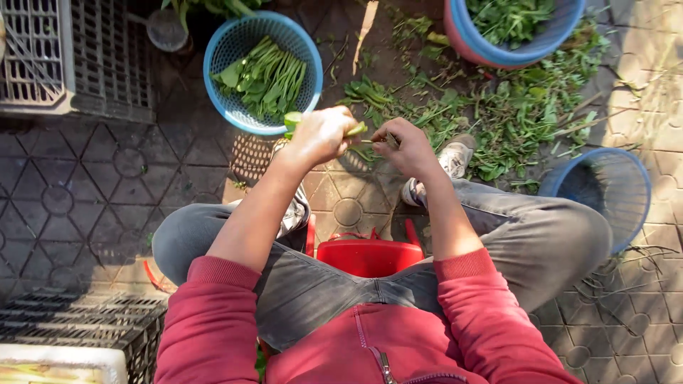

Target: Trimming the stems of green leafy vegetables using a knife and sorting them into a basket.

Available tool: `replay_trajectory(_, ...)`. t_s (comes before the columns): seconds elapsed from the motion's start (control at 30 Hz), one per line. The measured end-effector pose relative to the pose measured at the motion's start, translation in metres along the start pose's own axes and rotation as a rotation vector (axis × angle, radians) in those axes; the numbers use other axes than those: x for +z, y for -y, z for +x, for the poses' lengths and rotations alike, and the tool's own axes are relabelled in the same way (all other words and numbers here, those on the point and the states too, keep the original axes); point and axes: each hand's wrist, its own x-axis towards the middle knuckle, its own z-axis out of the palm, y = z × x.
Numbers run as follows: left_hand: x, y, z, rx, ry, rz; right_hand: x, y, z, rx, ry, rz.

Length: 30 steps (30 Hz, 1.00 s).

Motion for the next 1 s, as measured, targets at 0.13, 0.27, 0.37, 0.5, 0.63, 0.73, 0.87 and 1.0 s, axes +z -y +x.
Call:
replay_trajectory(0.13,-0.029,-0.017,0.005,-0.043,0.249,-0.323,-0.025,0.041,-0.014,-0.206,-0.112,0.016)
replay_trajectory(0.27,-0.013,0.001,0.0,-0.073,0.179,-0.736,-0.013,0.016,-0.021,-0.109,-0.277,0.115)
replay_trajectory(0.37,-0.004,0.007,-0.001,-0.127,-0.039,-0.394,0.0,0.02,-0.027,0.301,-0.278,0.371)
replay_trajectory(0.5,0.052,0.037,0.016,0.237,-0.696,0.477,0.02,0.034,-0.031,0.513,-0.183,0.941)
replay_trajectory(0.63,0.043,0.013,0.013,0.354,-0.741,0.542,0.032,0.026,-0.022,0.362,-0.178,1.059)
replay_trajectory(0.73,0.017,-0.019,0.008,0.427,-0.826,0.55,0.044,0.001,-0.02,0.171,-0.153,1.155)
replay_trajectory(0.87,0.004,-0.038,0.004,0.427,-0.846,0.585,0.04,0.002,-0.023,0.171,-0.194,1.208)
replay_trajectory(1.0,0.001,-0.048,-0.001,0.416,-0.84,0.59,0.045,-0.016,-0.022,0.189,-0.223,1.259)
